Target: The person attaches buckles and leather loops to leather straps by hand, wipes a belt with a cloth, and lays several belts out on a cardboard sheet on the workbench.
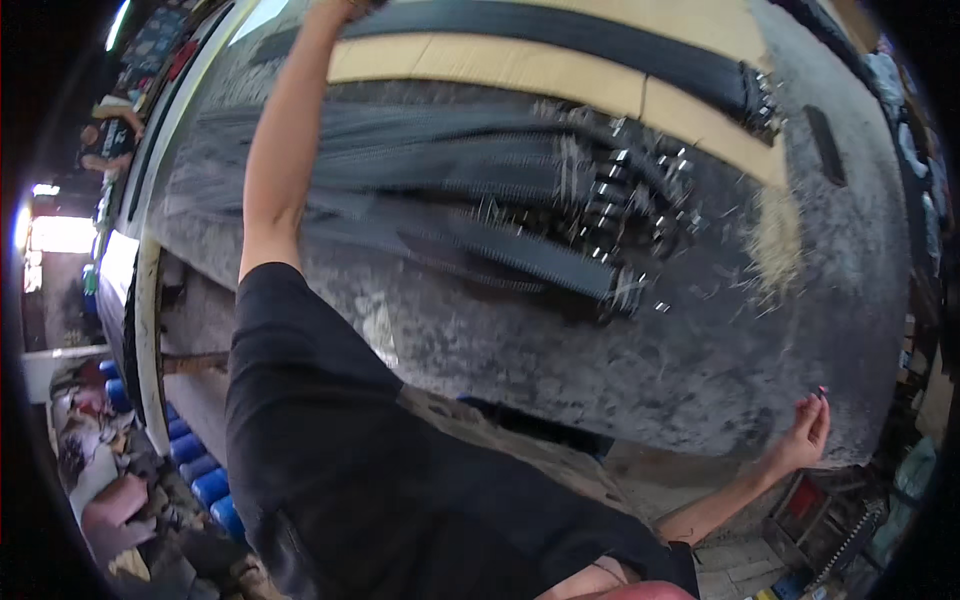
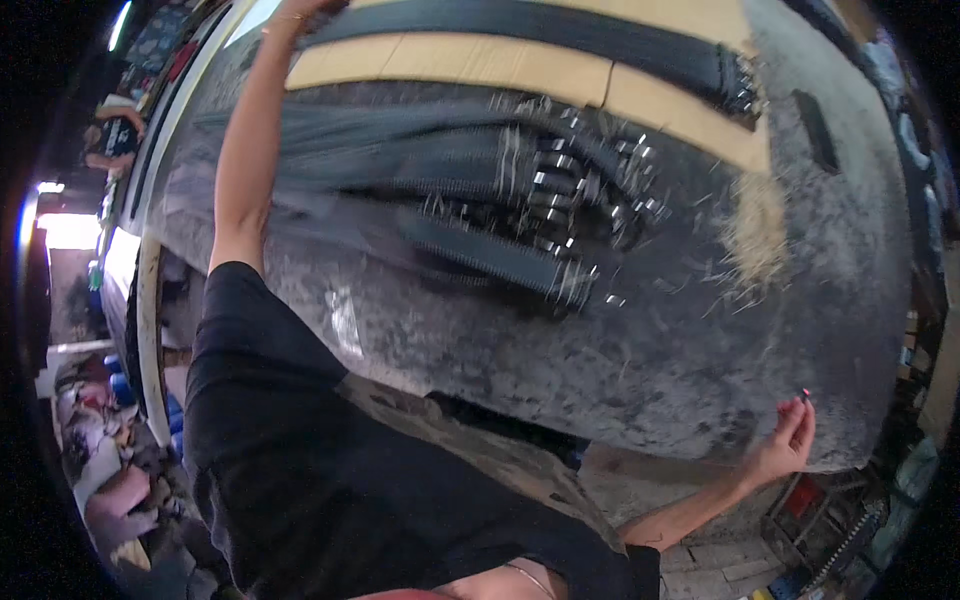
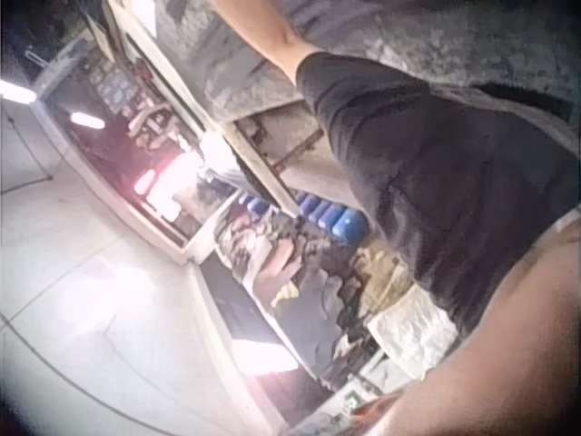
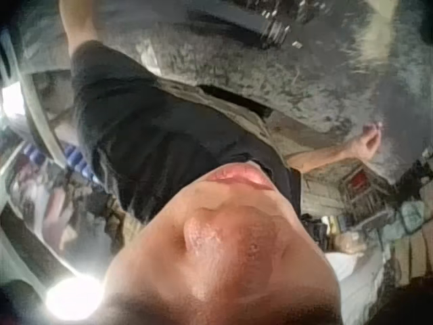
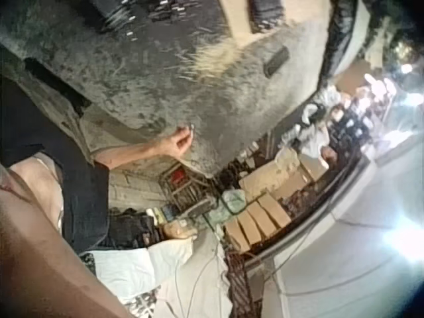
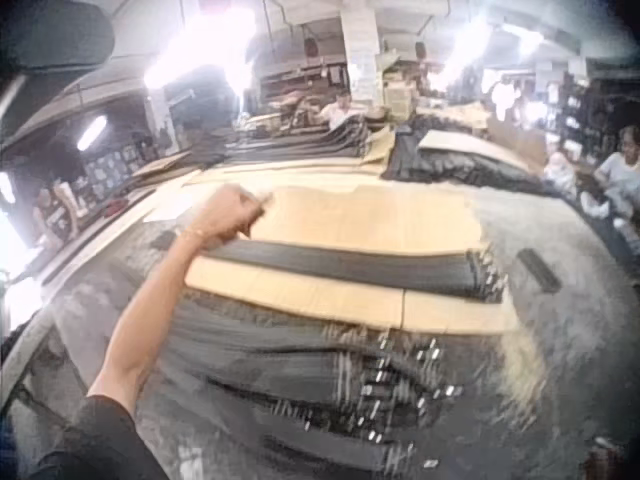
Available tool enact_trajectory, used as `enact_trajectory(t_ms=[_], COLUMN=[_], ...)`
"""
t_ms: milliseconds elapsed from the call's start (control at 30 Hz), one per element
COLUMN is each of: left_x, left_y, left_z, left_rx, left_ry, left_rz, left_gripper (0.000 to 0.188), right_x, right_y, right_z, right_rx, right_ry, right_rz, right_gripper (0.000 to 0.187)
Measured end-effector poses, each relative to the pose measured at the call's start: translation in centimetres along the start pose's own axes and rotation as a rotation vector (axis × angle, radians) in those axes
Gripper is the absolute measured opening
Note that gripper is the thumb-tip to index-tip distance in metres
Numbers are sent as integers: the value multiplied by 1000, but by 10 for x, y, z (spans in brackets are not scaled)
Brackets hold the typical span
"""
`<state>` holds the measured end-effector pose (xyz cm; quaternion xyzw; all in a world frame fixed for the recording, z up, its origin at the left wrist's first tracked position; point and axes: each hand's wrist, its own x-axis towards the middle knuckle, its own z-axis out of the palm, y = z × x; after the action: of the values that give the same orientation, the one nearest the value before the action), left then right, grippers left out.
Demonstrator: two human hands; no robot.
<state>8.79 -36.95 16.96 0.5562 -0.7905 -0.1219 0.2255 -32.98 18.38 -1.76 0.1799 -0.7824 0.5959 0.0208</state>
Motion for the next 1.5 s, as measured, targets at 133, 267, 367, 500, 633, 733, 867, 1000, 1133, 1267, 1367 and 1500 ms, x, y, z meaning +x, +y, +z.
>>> enact_trajectory(t_ms=[133,267,367,500,633,733,867,1000,1133,1267,1367,1500], left_x=[-129,-239,-290,-292,-271,-283,-349,-367,-369,-365,-364,-369], left_y=[20,37,81,115,115,126,168,171,167,165,164,147], left_z=[-40,23,73,112,120,126,138,191,195,200,164,162], left_rx=[38,118,185,461,495,66,-310,-200,-342,-366,207,227], left_ry=[21,-167,-311,-331,-517,-317,-462,-521,-473,-460,-572,-501], left_rz=[209,759,936,950,897,1093,1050,936,913,989,959,982], left_gripper=[57,47,54,52,43,46,47,55,57,57,56,52], right_x=[-16,-25,-31,-32,-38,-33,-36,-52,-72,-82,-91,-88], right_y=[47,66,62,60,48,55,41,26,68,104,102,90], right_z=[-26,-22,-22,-15,-11,-18,-9,-31,-99,-118,-111,-96], right_rx=[207,368,296,309,278,350,399,450,834,1203,1041,706], right_ry=[-3,34,35,-36,-73,-67,19,53,-89,-209,-171,-121], right_rz=[-107,-134,-191,-164,-136,-162,-145,-130,-17,182,255,294], right_gripper=[24,24,24,21,20,18,17,24,20,18,17,13])
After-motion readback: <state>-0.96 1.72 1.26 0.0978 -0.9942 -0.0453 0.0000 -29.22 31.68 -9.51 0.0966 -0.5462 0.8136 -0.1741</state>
